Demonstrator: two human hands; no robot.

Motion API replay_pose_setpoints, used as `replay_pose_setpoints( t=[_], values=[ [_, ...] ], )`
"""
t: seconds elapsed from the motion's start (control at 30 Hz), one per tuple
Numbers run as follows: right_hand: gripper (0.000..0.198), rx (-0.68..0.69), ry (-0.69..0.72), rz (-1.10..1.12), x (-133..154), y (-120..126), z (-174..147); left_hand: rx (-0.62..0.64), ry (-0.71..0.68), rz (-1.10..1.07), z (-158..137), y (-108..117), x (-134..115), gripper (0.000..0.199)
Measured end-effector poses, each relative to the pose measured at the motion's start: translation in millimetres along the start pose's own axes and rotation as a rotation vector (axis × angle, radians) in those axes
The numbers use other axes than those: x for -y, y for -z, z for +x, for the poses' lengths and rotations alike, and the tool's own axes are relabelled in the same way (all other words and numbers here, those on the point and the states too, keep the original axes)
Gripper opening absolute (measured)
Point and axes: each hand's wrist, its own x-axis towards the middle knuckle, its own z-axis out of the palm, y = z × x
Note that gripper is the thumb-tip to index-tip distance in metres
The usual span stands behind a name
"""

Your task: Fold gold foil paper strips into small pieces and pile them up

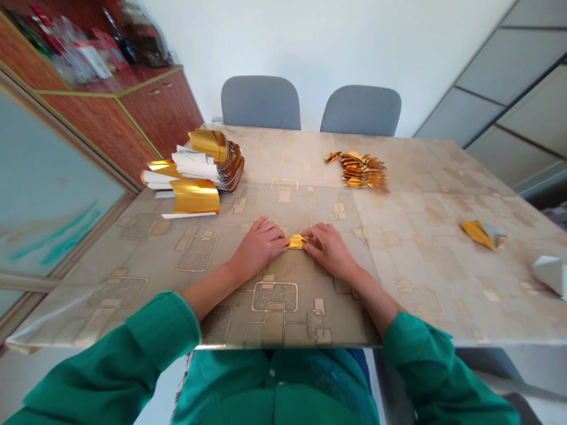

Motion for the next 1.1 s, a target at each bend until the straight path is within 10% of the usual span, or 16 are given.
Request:
replay_pose_setpoints(
  t=[0.27,0.6,1.1],
  values=[
    [0.017,0.008,0.054,0.160,-0.1,4.4,12.3,-0.067,0.137,-0.084,22.4,-0.4,0.5,0.022],
    [0.014,-0.067,-0.138,0.559,-8.4,-2.7,8.9,-0.201,0.620,-0.982,23.1,-21.2,-7.6,0.019],
    [0.017,-0.160,-0.190,0.699,-3.6,-12.2,9.2,-0.285,0.686,-1.206,26.3,-19.1,-19.0,0.024]
  ],
)
